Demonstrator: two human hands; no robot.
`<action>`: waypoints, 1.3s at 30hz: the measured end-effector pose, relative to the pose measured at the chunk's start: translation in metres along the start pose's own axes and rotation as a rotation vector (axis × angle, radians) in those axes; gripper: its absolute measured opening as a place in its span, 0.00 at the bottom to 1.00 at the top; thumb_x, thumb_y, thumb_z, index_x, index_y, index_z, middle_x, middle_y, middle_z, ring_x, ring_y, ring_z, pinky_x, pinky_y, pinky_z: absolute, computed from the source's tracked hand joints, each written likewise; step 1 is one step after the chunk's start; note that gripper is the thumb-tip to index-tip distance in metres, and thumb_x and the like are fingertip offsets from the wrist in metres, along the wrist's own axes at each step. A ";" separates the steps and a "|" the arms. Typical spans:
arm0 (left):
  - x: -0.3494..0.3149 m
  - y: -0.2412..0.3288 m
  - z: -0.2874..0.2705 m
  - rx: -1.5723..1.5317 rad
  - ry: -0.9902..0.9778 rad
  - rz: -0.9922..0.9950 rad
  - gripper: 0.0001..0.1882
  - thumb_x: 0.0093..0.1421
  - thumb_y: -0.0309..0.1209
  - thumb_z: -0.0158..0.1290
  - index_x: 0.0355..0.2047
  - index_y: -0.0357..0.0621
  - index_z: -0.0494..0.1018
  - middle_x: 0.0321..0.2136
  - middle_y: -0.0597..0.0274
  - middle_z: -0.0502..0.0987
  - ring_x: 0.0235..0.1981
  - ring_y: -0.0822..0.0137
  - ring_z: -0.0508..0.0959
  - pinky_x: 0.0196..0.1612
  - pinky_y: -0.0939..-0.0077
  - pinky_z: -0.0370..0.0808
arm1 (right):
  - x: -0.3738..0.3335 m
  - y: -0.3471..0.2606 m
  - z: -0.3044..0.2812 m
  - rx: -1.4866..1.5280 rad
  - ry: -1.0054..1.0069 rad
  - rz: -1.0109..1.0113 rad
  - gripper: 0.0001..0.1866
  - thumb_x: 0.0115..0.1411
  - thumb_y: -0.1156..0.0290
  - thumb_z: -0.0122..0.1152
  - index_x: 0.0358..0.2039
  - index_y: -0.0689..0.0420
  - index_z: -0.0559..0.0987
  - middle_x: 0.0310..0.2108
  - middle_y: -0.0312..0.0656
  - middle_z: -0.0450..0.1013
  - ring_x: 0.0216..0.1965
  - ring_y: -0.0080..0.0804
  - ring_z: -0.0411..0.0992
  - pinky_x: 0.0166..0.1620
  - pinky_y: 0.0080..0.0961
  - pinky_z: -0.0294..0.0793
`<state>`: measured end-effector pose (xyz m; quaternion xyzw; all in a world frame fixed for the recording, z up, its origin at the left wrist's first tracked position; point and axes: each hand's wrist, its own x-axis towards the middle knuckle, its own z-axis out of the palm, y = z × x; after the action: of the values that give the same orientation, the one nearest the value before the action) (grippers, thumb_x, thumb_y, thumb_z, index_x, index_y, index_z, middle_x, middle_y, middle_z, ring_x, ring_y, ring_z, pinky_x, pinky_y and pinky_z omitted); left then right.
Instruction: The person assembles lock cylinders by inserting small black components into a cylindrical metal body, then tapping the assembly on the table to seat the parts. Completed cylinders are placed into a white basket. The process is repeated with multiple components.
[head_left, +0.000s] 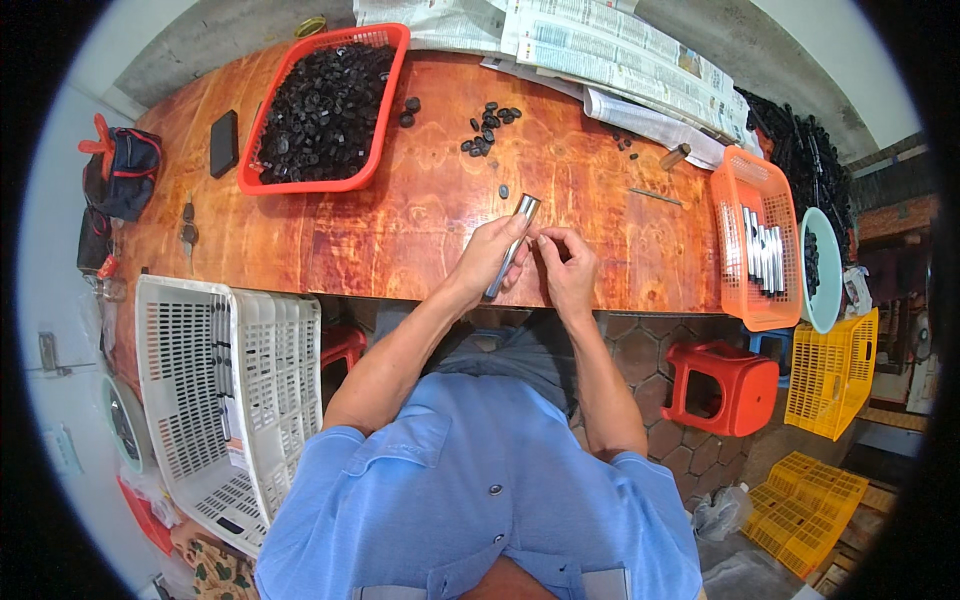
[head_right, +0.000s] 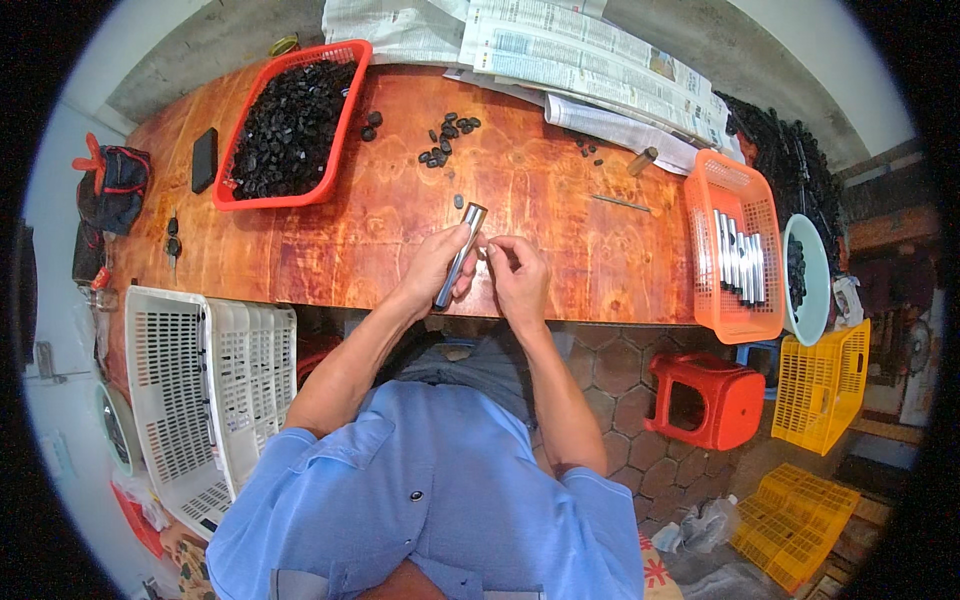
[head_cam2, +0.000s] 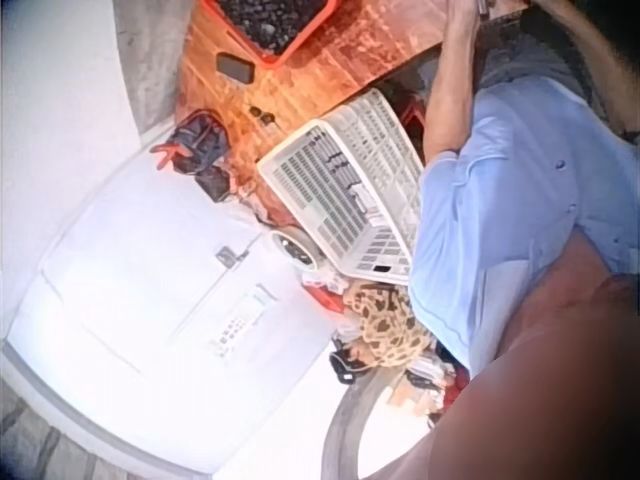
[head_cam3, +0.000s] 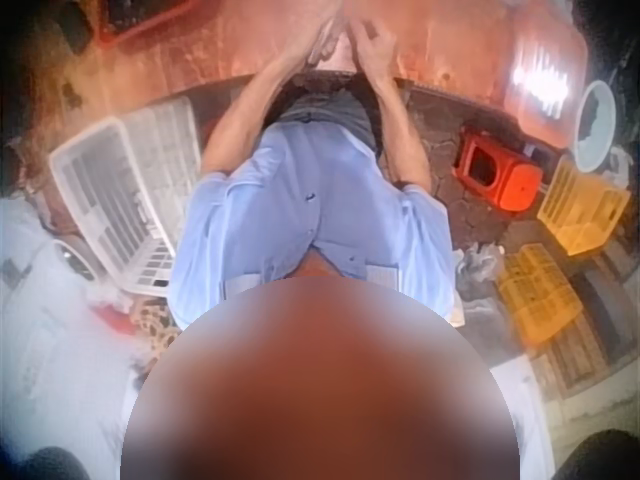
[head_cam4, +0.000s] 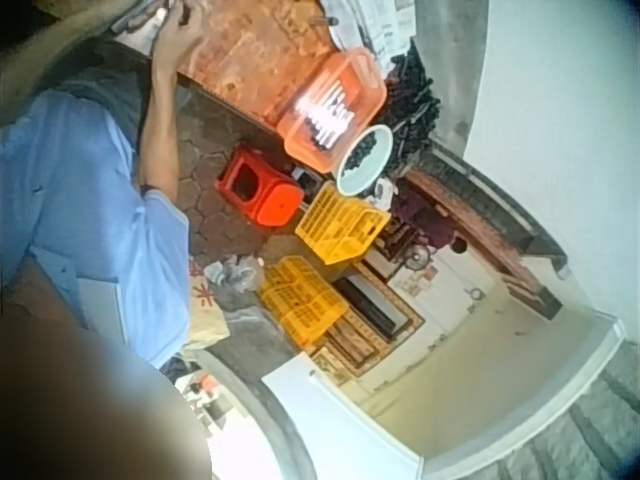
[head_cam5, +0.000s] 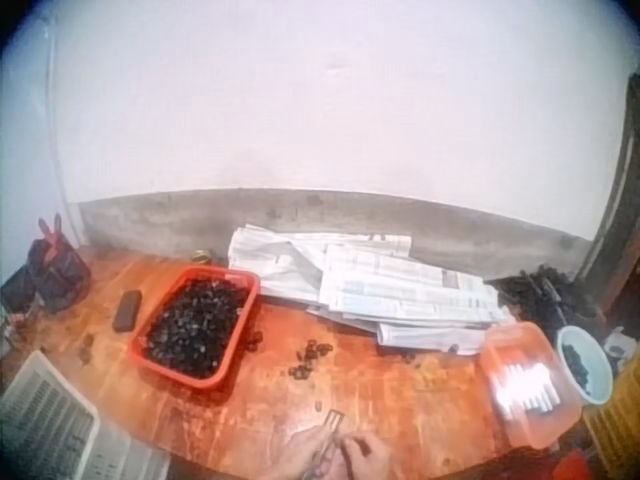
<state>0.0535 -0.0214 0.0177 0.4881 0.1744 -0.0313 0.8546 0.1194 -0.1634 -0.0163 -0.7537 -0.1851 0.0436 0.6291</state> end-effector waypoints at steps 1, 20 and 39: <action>0.001 -0.004 -0.002 0.047 -0.010 0.026 0.23 0.74 0.49 0.41 0.40 0.40 0.71 0.19 0.68 0.70 0.13 0.77 0.69 0.15 0.83 0.67 | 0.000 -0.001 0.000 -0.009 -0.001 0.009 0.06 0.62 0.75 0.63 0.35 0.65 0.82 0.27 0.39 0.79 0.27 0.21 0.74 0.31 0.22 0.73; -0.003 -0.022 0.010 0.515 0.136 0.338 0.12 0.68 0.36 0.55 0.40 0.38 0.74 0.24 0.71 0.69 0.24 0.82 0.66 0.25 0.82 0.65 | -0.002 0.002 -0.003 0.051 0.007 0.013 0.06 0.62 0.77 0.62 0.38 0.64 0.81 0.30 0.37 0.78 0.29 0.20 0.73 0.33 0.20 0.73; -0.012 -0.024 0.013 0.611 0.107 0.479 0.25 0.64 0.22 0.52 0.61 0.34 0.63 0.50 0.51 0.74 0.52 0.64 0.75 0.56 0.69 0.71 | -0.013 -0.034 -0.010 0.450 -0.007 0.220 0.12 0.60 0.83 0.64 0.44 0.65 0.78 0.37 0.40 0.78 0.38 0.22 0.76 0.44 0.18 0.76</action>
<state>0.0403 -0.0462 0.0073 0.7478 0.0824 0.1438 0.6429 0.1032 -0.1727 0.0163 -0.6100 -0.0897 0.1549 0.7719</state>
